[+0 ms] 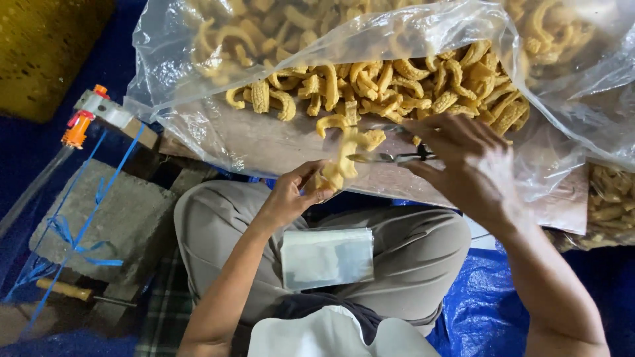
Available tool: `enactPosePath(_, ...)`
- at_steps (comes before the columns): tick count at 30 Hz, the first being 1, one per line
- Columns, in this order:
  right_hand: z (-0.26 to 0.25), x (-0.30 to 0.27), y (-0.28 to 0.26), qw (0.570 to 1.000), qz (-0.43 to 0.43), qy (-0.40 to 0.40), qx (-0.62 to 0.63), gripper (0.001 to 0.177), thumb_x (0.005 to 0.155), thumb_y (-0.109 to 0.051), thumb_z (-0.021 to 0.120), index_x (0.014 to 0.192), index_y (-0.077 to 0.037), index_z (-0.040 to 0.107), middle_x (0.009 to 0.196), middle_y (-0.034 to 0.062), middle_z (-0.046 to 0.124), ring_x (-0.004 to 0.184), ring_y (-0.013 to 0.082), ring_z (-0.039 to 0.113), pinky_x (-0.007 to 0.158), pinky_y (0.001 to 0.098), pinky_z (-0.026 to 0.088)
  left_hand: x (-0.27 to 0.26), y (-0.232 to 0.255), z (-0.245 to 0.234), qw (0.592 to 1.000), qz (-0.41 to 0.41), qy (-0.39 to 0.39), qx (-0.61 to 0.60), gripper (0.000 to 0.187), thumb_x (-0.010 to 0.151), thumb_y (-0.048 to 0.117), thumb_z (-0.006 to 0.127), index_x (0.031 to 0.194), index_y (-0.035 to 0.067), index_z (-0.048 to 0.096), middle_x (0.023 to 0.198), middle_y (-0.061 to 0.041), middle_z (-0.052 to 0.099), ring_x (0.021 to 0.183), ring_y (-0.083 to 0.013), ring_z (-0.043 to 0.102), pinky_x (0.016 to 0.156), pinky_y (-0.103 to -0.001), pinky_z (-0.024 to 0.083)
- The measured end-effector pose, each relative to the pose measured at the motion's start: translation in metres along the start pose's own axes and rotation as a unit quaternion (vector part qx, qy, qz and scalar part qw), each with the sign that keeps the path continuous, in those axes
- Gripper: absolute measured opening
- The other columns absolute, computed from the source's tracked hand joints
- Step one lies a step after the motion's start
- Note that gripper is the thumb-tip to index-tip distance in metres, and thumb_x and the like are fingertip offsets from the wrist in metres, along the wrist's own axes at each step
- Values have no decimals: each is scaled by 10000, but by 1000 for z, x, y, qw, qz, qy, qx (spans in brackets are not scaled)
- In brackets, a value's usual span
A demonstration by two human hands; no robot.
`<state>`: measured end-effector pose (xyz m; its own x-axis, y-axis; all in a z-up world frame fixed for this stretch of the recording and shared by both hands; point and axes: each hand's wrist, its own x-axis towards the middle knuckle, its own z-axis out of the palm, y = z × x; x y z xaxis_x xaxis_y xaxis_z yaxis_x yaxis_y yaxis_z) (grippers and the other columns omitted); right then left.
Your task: Packaging small fried snacks into plastic bags and sealing them using a manual heat sealer.
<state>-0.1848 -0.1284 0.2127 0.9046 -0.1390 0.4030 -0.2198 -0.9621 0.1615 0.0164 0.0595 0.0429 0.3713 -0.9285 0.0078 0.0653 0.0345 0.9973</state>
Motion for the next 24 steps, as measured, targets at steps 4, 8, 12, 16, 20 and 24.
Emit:
enactPosePath(4, -2, -20, 22, 986, 68, 60, 142, 402, 863, 10, 938, 1217, -2, 748, 1111, 142, 721, 906, 218, 699, 788, 290, 640, -7, -2, -1, 999, 37, -34, -14, 509, 838, 175, 805, 1310, 65, 649, 1177, -61, 741, 1058, -178, 687, 946, -304, 530)
enactPosePath(8, 83, -56, 35, 978, 181, -8, 102, 402, 880, -189, 836, 1250, -71, 733, 1096, 123, 693, 741, 178, 622, 556, 256, 554, -14, -15, 2, 988, 7, -47, -146, 624, 792, 122, 819, 1375, 64, 605, 1269, -81, 689, 1171, -214, 630, 1026, -344, 493)
enactPosePath(12, 142, -71, 15, 982, 186, -34, -3, 582, 820, -341, 818, 1319, -80, 671, 1142, 66, 653, 937, 254, 661, 809, 375, 545, -22, -19, 14, 970, -11, -58, -237, 636, 766, -29, 833, 1346, 63, 589, 1139, -27, 693, 993, -129, 634, 909, -263, 518)
enactPosePath(16, 155, -65, 28, 986, 161, 12, -36, 465, 850, -312, 824, 1250, -91, 738, 1119, 46, 699, 854, 218, 671, 712, 341, 549, -21, -11, -2, 990, 1, -9, -144, 696, 794, 152, 836, 1428, 59, 564, 1138, -46, 698, 959, -133, 641, 860, -245, 515)
enactPosePath(20, 136, -57, 53, 978, 203, -24, 34, 300, 915, -343, 800, 1170, -185, 781, 994, 10, 691, 598, 115, 531, 415, 243, 429, -9, -5, -11, 991, -17, 4, -133, 628, 752, 161, 847, 1311, 40, 586, 1151, -90, 701, 1000, -181, 681, 885, -297, 575)
enactPosePath(24, 57, -29, 59, 921, 240, -35, 305, 292, 887, -86, 818, 1165, -29, 750, 998, 115, 765, 590, 130, 616, 430, 233, 457, 5, 2, -7, 998, 4, 43, 38, 584, 774, 142, 849, 1288, 27, 596, 1140, -112, 732, 995, -191, 717, 887, -292, 588)
